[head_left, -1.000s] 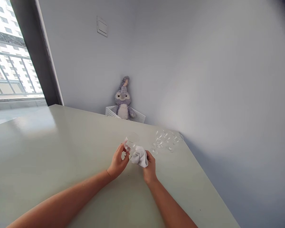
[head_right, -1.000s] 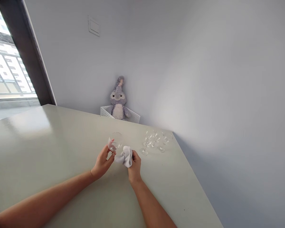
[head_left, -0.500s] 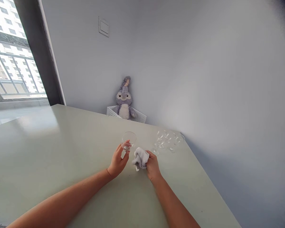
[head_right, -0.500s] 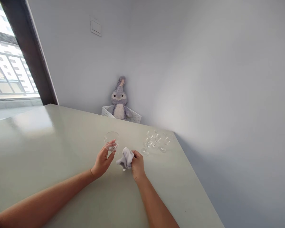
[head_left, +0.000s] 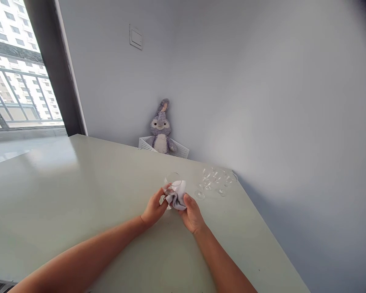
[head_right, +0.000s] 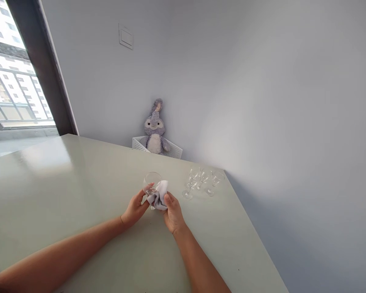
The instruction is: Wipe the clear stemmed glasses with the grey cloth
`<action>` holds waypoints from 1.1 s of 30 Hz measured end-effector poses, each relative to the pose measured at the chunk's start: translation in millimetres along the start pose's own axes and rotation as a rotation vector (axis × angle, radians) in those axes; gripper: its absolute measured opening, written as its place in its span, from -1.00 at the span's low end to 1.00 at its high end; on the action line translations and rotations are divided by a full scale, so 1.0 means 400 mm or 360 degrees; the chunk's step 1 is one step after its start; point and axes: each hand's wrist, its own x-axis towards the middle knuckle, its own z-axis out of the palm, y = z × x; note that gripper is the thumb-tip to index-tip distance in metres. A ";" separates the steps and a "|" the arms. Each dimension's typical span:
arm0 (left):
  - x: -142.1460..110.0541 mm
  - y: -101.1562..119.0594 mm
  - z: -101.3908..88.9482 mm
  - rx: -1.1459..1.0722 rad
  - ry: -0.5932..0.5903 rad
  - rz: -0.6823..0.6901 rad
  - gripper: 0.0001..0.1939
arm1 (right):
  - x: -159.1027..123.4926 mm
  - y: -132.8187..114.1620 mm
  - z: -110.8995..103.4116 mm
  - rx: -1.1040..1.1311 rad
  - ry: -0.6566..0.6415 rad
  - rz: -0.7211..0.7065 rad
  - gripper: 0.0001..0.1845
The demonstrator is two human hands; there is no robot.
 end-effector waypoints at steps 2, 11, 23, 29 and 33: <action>0.004 -0.005 -0.002 0.0000 0.0060 -0.0028 -0.56 | -0.006 0.003 0.004 -0.0118 -0.0077 0.0005 -0.60; 0.006 -0.004 0.006 -0.0147 0.0070 -0.0125 -0.62 | 0.010 0.002 -0.041 -0.0952 0.0418 -0.0314 -0.71; 0.019 -0.005 -0.007 -0.0267 0.0241 -0.0152 -0.63 | 0.009 -0.064 0.015 -0.0232 0.0484 -0.0022 -0.60; 0.011 0.024 -0.004 -0.0313 0.0197 -0.0125 -0.53 | 0.011 -0.042 0.103 -0.0197 -0.0079 -0.0019 -0.72; 0.009 0.037 -0.004 -0.0141 0.0152 -0.0076 -0.61 | 0.029 0.011 0.076 -0.0708 0.0195 -0.0124 -0.82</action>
